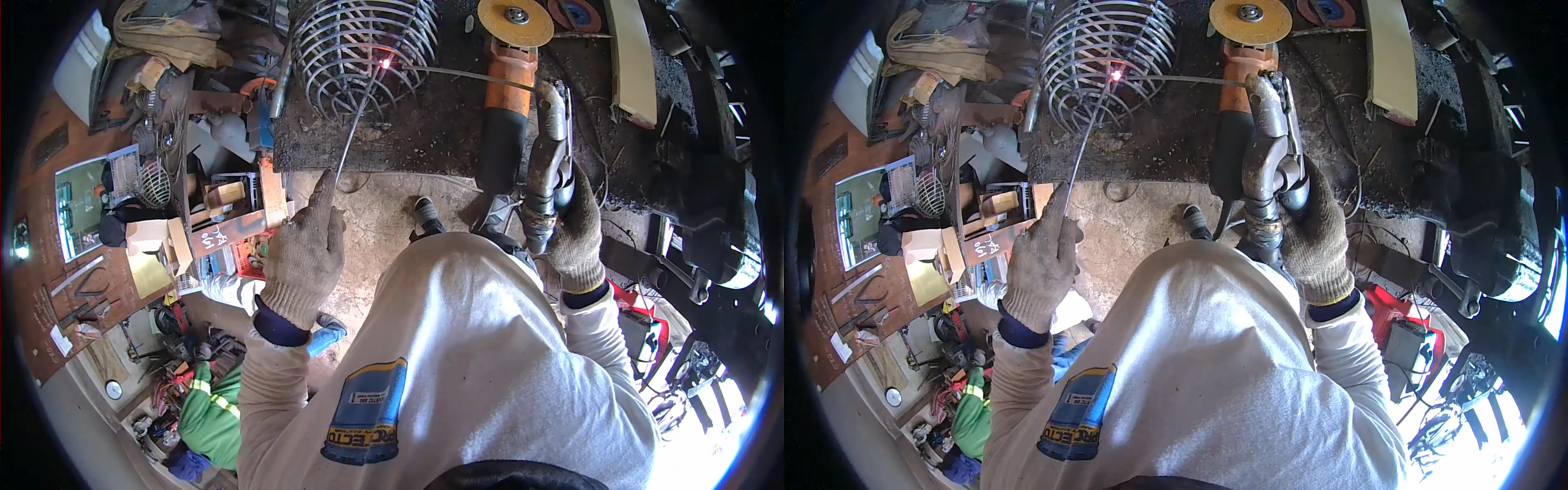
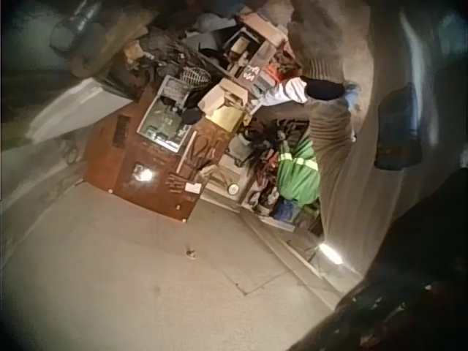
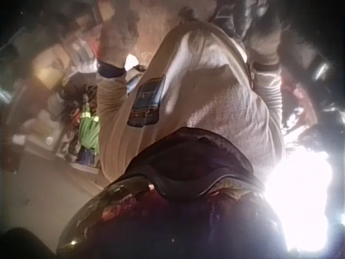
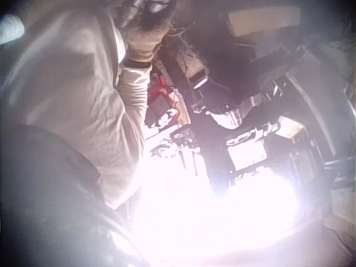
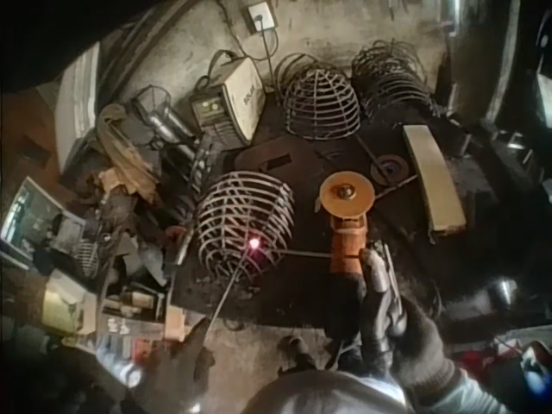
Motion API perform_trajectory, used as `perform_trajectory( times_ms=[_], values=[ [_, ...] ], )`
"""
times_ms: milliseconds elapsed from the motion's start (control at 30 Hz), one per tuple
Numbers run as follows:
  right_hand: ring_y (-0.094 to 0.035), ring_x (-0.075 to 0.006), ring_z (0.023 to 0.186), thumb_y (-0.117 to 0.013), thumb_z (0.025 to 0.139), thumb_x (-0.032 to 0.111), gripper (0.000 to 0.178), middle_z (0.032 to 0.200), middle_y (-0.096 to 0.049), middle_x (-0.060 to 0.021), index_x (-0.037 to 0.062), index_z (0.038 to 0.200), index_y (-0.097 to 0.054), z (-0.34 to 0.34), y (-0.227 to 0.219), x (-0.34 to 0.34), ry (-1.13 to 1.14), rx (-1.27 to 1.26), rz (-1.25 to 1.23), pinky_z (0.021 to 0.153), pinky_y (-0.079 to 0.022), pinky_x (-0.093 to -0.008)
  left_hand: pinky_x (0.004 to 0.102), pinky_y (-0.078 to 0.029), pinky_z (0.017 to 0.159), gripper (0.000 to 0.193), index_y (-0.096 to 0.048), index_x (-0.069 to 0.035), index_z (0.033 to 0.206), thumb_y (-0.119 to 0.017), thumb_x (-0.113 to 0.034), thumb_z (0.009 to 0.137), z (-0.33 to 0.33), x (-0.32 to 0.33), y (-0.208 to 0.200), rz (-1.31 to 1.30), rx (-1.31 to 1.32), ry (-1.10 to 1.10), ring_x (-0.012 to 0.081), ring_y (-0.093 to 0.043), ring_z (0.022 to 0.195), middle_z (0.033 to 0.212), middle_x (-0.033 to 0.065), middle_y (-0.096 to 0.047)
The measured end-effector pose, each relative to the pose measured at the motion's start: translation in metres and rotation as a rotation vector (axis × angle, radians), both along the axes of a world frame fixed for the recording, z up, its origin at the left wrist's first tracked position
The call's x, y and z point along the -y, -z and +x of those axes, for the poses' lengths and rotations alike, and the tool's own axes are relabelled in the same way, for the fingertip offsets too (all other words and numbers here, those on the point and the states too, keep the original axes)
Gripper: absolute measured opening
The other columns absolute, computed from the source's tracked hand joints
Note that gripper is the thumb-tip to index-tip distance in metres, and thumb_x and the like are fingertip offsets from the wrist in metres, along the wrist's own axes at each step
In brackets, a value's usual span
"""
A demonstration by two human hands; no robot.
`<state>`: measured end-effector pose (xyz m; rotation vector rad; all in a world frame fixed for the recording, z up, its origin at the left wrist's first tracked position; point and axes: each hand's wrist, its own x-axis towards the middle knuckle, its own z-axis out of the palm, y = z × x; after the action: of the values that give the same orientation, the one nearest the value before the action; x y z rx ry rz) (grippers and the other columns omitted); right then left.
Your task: The person welds a curved metal wire to a wire cage frame using a welding torch and a rod. The person then hammers a different metal part on the frame before welding the rod to another section of the frame.
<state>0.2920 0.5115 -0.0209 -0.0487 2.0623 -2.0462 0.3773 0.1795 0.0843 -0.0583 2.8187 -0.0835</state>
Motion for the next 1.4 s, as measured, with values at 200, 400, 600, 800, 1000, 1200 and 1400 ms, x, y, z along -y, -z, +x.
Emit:
perform_trajectory(
  times_ms=[200, 400, 600, 800, 1000, 1200, 1400],
  values=[
    [-0.063, -0.0176, 0.108, -0.078, 0.084, 0.006, 0.067, 0.125, -0.064, -0.0098, 0.002, 0.143, -0.045, -0.002, -0.005, 0.004, -0.017, 0.025, 0.042, 0.094, -0.052, -0.0338, 0.0379, -0.055, 0.063, 0.054, -0.035, -0.002, 0.151, -0.048, -0.014, 0.1, -0.001, -0.003, 0.003, 0.121, -0.027, -0.118, 0.0248, -0.068, 0.072, 0.082, 0.0083, -0.068],
    [-0.063, -0.0179, 0.11, -0.078, 0.084, 0.007, 0.067, 0.126, -0.064, -0.0099, 0.0018, 0.143, -0.046, -0.002, -0.006, 0.008, -0.028, 0.0, -0.008, 0.095, -0.051, -0.034, 0.0377, -0.056, 0.065, 0.053, -0.035, -0.003, 0.151, -0.047, -0.015, 0.101, 0.0, -0.003, 0.004, 0.147, 0.001, -0.148, 0.0258, -0.069, 0.074, 0.082, 0.0093, -0.068],
    [-0.066, -0.0206, 0.11, -0.073, 0.09, 0.009, 0.06, 0.125, -0.066, -0.0157, -0.0014, 0.142, -0.044, -0.001, -0.01, 0.006, -0.027, -0.003, 0.054, 0.095, -0.054, -0.0348, 0.0384, -0.056, 0.066, 0.049, -0.04, -0.003, 0.149, -0.048, -0.013, 0.101, 0.006, -0.008, -0.014, 0.175, -0.038, -0.158, 0.026, -0.069, 0.073, 0.083, 0.0109, -0.069],
    [-0.066, -0.0211, 0.11, -0.074, 0.091, 0.011, 0.059, 0.124, -0.066, -0.0157, -0.0014, 0.141, -0.046, 0.0, -0.009, 0.004, -0.013, 0.01, -0.022, 0.095, -0.054, -0.0347, 0.0403, -0.054, 0.061, 0.05, -0.045, -0.003, 0.146, -0.055, -0.012, 0.098, 0.029, 0.004, -0.013, 0.206, -0.116, -0.08, 0.0272, -0.068, 0.07, 0.088, 0.016, -0.069],
    [-0.063, -0.0155, 0.101, -0.072, 0.088, 0.005, 0.059, 0.118, -0.063, -0.0072, 0.0023, 0.141, -0.047, -0.002, -0.01, 0.006, -0.01, -0.027, 0.031, 0.089, -0.053, -0.0318, 0.0396, -0.055, 0.063, 0.045, -0.049, -0.003, 0.144, -0.05, -0.01, 0.099, 0.047, 0.015, 0.005, 0.198, -0.223, -0.007, 0.0263, -0.069, 0.068, 0.078, 0.0126, -0.068],
    [-0.063, -0.0146, 0.099, -0.07, 0.089, 0.005, 0.055, 0.115, -0.064, -0.0066, 0.0023, 0.14, -0.047, -0.002, -0.015, 0.009, -0.056, -0.046, 0.111, 0.087, -0.053, -0.031, 0.0395, -0.055, 0.067, 0.046, -0.049, -0.005, 0.145, -0.051, -0.009, 0.099, 0.035, 0.009, -0.003, 0.295, -0.203, -0.147, 0.0271, -0.07, 0.071, 0.079, 0.012, -0.068],
    [-0.064, -0.0162, 0.106, -0.08, 0.085, 0.01, 0.059, 0.12, -0.067, -0.0111, 0.002, 0.136, -0.051, 0.0, -0.015, 0.009, -0.008, 0.026, 0.085, 0.093, -0.052, -0.0331, 0.0394, -0.055, 0.068, 0.047, -0.048, -0.007, 0.146, -0.051, -0.01, 0.099, 0.016, 0.016, -0.007, 0.182, -0.172, -0.124, 0.0268, -0.07, 0.074, 0.081, 0.0112, -0.069]
  ],
)
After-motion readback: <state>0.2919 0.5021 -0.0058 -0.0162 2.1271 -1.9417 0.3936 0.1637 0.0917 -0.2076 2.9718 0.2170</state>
